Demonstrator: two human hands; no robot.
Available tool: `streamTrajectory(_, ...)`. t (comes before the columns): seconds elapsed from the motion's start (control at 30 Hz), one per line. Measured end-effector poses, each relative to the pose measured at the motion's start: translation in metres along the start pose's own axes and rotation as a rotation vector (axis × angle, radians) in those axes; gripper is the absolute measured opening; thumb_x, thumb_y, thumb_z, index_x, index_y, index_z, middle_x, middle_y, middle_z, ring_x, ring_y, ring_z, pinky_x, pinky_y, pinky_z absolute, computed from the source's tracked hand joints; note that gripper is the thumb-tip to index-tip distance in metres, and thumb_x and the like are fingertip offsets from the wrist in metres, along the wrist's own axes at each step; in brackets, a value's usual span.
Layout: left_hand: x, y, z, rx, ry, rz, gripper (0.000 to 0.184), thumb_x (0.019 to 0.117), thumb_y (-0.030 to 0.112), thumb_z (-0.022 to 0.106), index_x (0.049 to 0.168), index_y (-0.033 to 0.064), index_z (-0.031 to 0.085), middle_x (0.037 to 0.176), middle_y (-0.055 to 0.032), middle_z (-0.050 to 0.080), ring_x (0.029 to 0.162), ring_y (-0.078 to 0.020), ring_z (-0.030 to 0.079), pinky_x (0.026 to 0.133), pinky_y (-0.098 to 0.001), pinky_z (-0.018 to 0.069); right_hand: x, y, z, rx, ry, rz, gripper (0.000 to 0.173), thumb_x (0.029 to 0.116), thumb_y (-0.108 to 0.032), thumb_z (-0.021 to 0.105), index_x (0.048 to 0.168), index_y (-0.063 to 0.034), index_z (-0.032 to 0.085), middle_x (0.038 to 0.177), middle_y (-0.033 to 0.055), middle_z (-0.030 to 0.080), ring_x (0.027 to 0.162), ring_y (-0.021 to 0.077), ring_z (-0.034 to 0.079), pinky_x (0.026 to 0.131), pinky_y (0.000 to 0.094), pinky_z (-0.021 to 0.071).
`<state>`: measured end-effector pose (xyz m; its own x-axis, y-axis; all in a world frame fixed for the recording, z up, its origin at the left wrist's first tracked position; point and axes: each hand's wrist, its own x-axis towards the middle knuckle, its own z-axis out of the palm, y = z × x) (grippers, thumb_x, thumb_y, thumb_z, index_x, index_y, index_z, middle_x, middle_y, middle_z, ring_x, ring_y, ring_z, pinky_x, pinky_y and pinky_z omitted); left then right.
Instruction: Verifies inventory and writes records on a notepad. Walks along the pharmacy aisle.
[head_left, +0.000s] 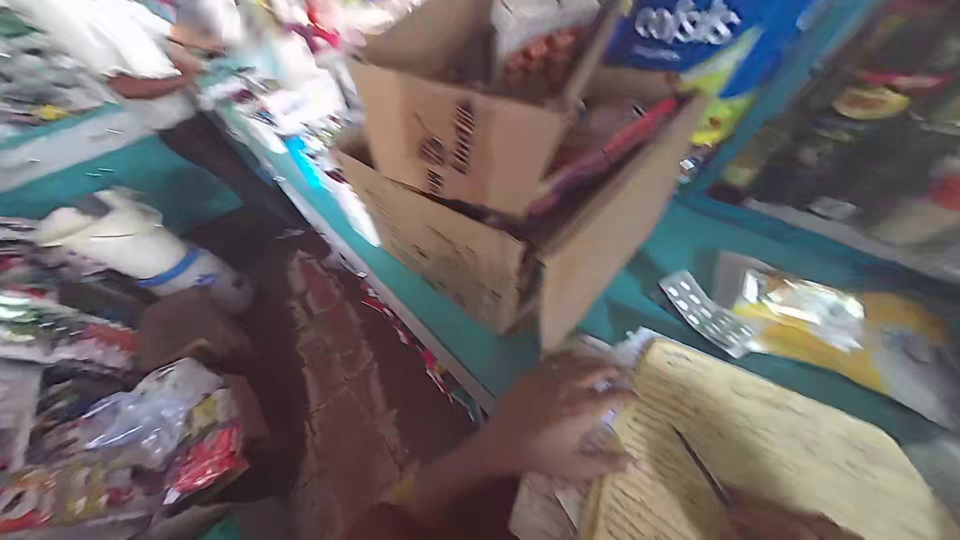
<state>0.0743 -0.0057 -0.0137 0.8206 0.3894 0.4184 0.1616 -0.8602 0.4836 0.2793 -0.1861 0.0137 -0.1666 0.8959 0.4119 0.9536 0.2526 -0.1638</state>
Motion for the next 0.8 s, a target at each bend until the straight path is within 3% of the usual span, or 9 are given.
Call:
streamTrajectory(0.13,-0.001,-0.002,0.003,0.004,-0.041,-0.033,0.054,0.0907,0.05,0.066,0.129,0.0114,0.07,0.14,-0.0104,0.063,0.132,-0.0271,0.057,0.114,-0.0534,0.0401,-0.002,0.0,0.008,-0.098,0.175,-0.055,0.022,0.1037,-0.025,0.05,0.096,-0.0077,0.061,0.08,0.0123,0.07,0.068,0.0248,0.067,0.059,0.0339,0.0505)
streamTrajectory(0.2,0.0,-0.003,0.004,0.021,-0.044,-0.025,0.055,0.0909,0.052,0.063,0.127,0.0114,0.071,0.141,-0.0106,0.062,0.133,-0.0271,0.056,0.114,-0.0537,0.0401,-0.002,0.002,0.01,-0.091,0.209,-0.08,0.019,0.1043,-0.022,0.05,0.097,-0.0077,0.06,0.077,0.0114,0.068,0.066,0.0243,0.065,0.057,0.0337,0.0486)
streamTrajectory(0.8,0.0,-0.005,0.003,0.042,-0.056,-0.012,0.058,0.0909,0.055,0.06,0.129,0.0128,0.07,0.145,-0.0105,0.059,0.137,-0.0279,0.052,0.117,-0.0537,0.036,-0.006,0.003,0.009,0.005,0.175,-0.151,0.016,0.1042,-0.017,0.053,0.092,-0.0069,0.055,0.064,0.0081,0.057,0.057,0.0226,0.057,0.059,0.0326,0.048)
